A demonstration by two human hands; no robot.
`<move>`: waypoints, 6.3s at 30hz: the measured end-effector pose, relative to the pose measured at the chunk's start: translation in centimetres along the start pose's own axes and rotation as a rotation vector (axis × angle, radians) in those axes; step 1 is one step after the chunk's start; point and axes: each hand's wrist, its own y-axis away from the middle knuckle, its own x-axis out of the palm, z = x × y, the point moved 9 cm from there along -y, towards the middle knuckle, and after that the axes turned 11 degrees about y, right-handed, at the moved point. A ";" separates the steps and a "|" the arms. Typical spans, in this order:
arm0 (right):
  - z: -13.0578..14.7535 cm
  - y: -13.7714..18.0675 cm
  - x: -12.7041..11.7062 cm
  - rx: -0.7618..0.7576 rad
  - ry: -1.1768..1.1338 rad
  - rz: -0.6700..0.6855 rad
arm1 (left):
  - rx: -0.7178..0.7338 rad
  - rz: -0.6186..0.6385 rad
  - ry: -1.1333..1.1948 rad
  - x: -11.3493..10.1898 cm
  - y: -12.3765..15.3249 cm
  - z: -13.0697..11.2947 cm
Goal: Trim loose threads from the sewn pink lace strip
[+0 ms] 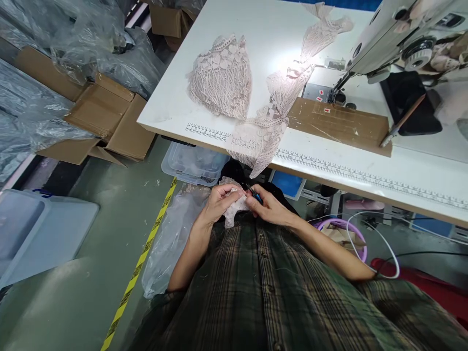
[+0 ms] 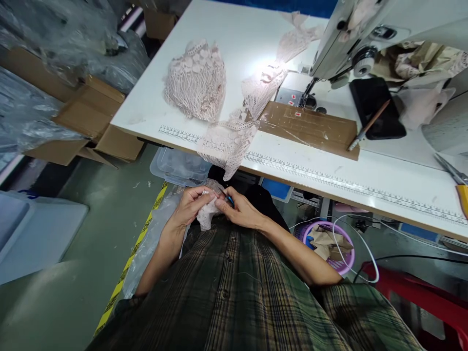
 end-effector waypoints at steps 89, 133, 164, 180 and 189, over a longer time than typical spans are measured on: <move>0.3 0.9 -4.3 -0.021 0.169 -0.396 | 0.349 0.021 -0.592 1.0 -2.4 -4.4; 2.1 0.3 -2.7 0.005 0.054 -0.111 | -0.021 0.085 -0.051 1.7 0.7 -2.9; -3.1 -1.3 1.6 0.058 0.462 -0.045 | 0.108 -0.229 -0.623 -5.8 -3.1 -0.1; 2.4 3.6 -7.6 0.039 0.139 -0.788 | 0.538 0.275 -0.793 7.6 0.3 -4.1; 2.2 3.0 -4.4 -0.090 0.067 -0.532 | 0.538 0.114 -0.550 3.1 1.0 -5.3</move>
